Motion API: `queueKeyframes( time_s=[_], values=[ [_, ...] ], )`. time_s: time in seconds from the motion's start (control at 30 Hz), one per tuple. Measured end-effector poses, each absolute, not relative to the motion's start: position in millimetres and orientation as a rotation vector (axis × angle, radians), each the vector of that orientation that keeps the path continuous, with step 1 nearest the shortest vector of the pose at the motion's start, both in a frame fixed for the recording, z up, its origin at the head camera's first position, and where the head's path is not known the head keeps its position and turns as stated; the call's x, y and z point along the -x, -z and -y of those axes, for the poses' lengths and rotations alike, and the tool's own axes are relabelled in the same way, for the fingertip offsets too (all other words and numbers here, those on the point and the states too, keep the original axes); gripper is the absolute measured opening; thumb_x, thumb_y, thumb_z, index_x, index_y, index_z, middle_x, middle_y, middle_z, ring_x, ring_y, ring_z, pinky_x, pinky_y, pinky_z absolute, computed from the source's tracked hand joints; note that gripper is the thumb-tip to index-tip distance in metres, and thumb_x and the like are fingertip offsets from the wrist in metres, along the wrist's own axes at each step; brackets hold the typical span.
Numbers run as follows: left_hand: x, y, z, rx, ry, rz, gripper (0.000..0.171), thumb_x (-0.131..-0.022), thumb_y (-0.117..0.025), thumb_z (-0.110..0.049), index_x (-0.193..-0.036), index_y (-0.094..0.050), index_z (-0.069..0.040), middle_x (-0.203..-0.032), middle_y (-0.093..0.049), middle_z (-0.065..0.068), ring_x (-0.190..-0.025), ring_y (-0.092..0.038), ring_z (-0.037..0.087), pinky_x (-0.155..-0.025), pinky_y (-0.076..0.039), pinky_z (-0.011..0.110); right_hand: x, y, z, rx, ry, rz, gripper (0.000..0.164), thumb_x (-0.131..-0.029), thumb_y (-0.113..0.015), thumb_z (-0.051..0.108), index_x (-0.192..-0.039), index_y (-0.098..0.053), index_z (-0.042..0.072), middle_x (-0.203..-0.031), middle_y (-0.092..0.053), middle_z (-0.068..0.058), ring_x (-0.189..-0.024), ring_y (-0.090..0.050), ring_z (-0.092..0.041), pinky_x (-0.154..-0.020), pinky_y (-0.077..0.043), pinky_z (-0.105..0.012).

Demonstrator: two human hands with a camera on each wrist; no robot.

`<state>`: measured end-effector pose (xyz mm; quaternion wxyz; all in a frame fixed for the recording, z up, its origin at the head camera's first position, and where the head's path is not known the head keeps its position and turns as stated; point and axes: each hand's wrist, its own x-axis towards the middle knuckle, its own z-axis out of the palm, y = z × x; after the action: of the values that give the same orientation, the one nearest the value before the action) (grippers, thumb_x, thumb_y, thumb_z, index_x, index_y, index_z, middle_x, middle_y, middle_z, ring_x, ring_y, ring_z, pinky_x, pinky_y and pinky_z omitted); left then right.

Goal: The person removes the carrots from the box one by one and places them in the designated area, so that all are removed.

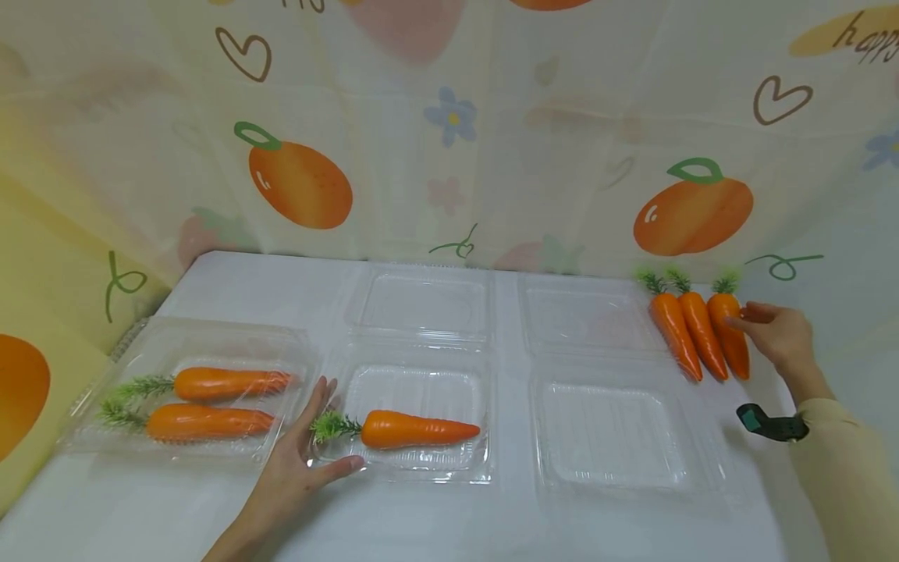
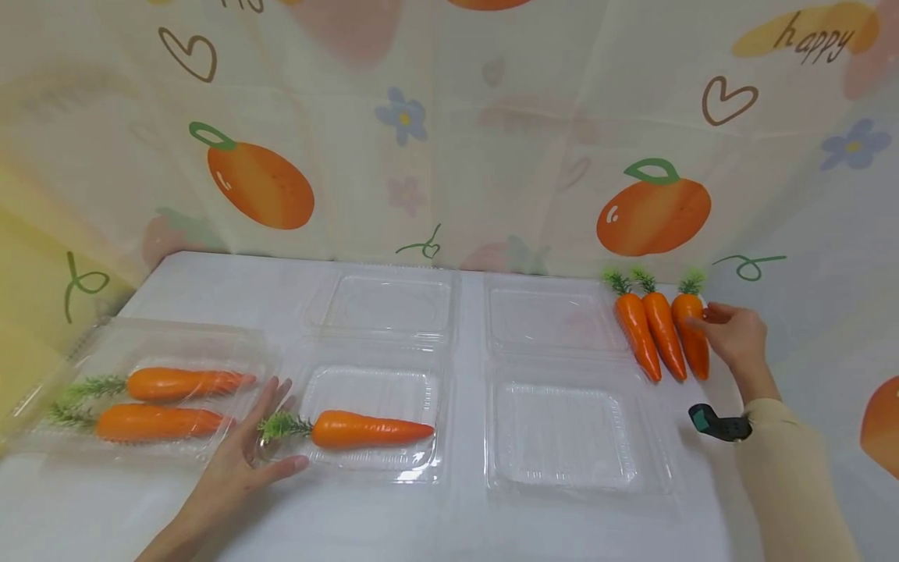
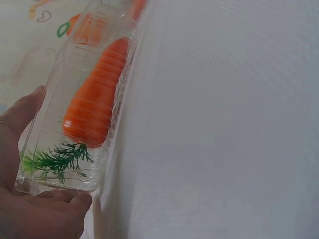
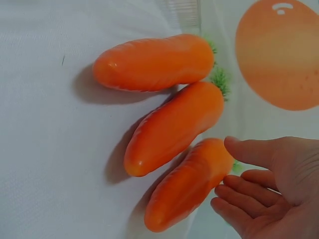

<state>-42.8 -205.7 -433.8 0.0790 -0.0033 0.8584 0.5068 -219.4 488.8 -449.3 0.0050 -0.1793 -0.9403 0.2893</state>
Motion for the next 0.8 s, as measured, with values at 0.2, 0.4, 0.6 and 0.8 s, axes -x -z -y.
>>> queueKeyframes(
  time_s=[0.2, 0.4, 0.6, 0.8],
  values=[
    [42.3, 434.0, 206.0, 0.008, -1.546, -2.552, 0.112, -0.077, -0.084, -0.031, -0.159, -0.007, -0.027, -0.163, -0.019, 0.003, -0.149, -0.011, 0.034, -0.113, -0.018, 0.065, 193.6, 406.9, -443.4, 0.575, -0.938, 2.944, 0.077, -0.096, -0.056, 0.046, -0.139, -0.040, -0.016, -0.131, -0.050, -0.036, -0.116, -0.046, -0.048, -0.080, -0.056, -0.046],
    [42.9, 435.5, 207.2, 0.005, -1.577, -2.528, 0.113, -0.077, -0.084, -0.029, -0.158, -0.006, -0.028, -0.163, -0.018, 0.002, -0.149, -0.010, 0.033, -0.113, -0.015, 0.066, 186.2, 398.7, -432.3, 0.538, -0.959, 2.957, 0.070, -0.099, -0.054, 0.037, -0.138, -0.039, -0.019, -0.131, -0.048, -0.040, -0.120, -0.045, -0.050, -0.065, -0.045, -0.019],
    [43.2, 436.0, 207.4, 0.016, -1.586, -2.514, 0.113, -0.077, -0.084, -0.028, -0.158, -0.006, -0.029, -0.163, -0.017, 0.001, -0.150, -0.009, 0.032, -0.113, -0.014, 0.066, 193.8, 409.5, -446.0, 0.572, -0.972, 2.940, 0.079, -0.095, -0.057, 0.049, -0.140, -0.041, -0.014, -0.134, -0.048, -0.035, -0.116, -0.046, -0.045, -0.067, -0.056, -0.034],
    [43.8, 435.4, 206.5, 0.046, -1.556, -2.516, 0.113, -0.077, -0.084, -0.031, -0.158, -0.005, -0.032, -0.163, -0.017, 0.000, -0.150, -0.010, 0.032, -0.113, -0.015, 0.067, 195.4, 408.8, -448.9, 0.611, -1.007, 2.921, 0.078, -0.095, -0.058, 0.048, -0.142, -0.039, -0.011, -0.135, -0.050, -0.032, -0.115, -0.046, -0.043, -0.084, -0.056, -0.049]
  ],
)
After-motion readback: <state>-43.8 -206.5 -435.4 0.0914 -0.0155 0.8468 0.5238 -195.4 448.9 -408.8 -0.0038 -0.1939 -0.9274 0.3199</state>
